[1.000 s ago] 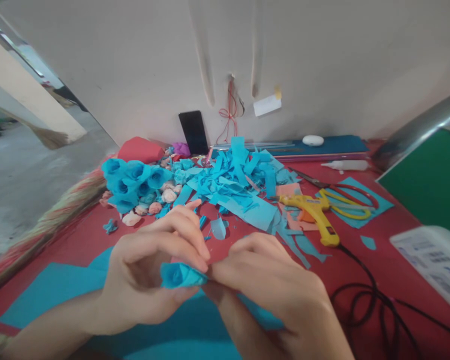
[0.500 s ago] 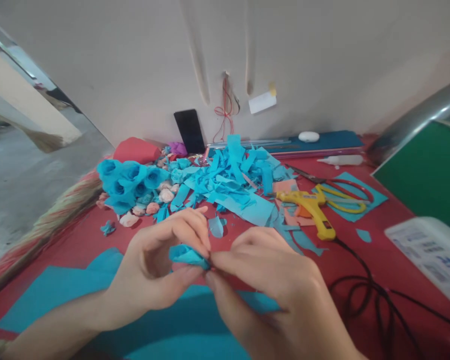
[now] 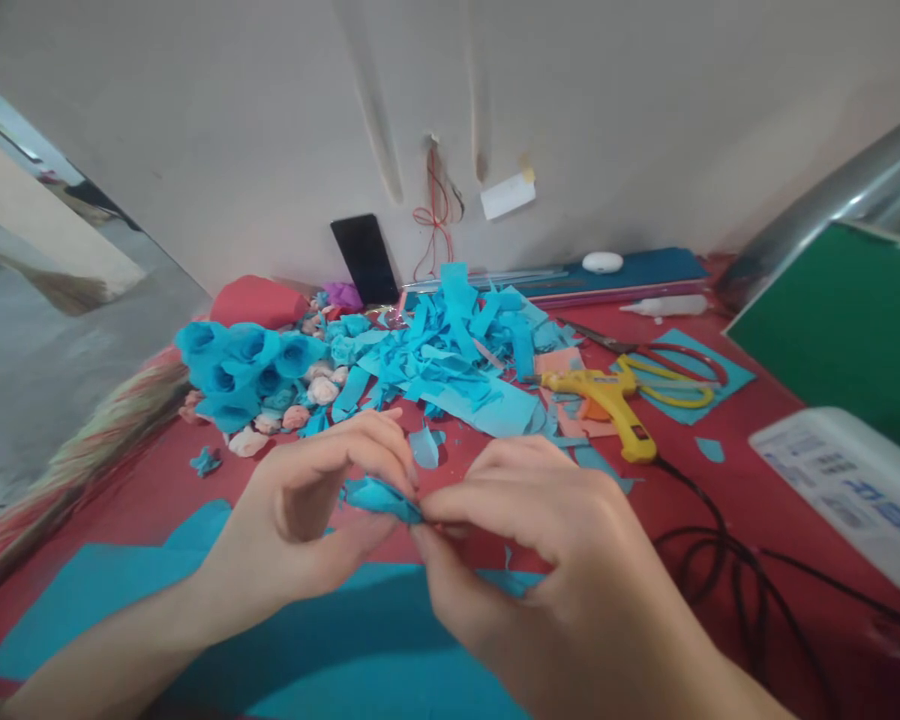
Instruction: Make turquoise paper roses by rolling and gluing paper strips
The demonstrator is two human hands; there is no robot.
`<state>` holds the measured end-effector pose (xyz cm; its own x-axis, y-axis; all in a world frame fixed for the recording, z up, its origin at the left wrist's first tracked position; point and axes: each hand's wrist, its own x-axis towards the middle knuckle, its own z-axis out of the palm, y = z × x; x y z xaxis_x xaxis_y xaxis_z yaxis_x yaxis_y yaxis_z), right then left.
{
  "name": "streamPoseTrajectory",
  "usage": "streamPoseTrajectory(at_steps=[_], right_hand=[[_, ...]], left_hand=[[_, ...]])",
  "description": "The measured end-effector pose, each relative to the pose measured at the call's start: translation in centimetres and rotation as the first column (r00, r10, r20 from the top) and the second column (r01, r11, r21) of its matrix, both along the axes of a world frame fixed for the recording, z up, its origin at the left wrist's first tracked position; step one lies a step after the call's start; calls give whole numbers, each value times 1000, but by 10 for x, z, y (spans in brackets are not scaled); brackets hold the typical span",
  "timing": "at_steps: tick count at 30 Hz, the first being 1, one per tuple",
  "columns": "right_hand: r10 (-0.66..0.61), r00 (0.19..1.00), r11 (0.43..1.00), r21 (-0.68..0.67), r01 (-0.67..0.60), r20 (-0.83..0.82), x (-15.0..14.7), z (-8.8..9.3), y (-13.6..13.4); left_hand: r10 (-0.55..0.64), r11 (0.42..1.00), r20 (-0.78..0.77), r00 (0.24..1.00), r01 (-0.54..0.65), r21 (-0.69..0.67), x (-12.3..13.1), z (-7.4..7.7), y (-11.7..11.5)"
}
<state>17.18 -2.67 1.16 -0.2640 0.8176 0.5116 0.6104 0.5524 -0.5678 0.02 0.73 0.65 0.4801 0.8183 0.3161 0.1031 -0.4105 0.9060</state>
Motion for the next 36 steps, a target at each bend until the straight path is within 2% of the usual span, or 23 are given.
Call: streamPoseTrajectory(at_steps=[14,18,27,36], right_hand=[[-7,1000,999,41,7,19,5,-2,0],[42,999,999,-8,-42,6,7,-6,0],[65,995,997,36,-68,81,10,-3,1],[40,997,999,24,-41,60,11,-5,-3]], left_hand=[[-5,1000,-54,999,4,-23,8,-1,-1],[-10,1000,-45,999,9,-29,9,-1,-1],[-23,999,-99,995,20,-35,11,1,-1],[1,999,-69,998,-3,-32,9,1,-1]])
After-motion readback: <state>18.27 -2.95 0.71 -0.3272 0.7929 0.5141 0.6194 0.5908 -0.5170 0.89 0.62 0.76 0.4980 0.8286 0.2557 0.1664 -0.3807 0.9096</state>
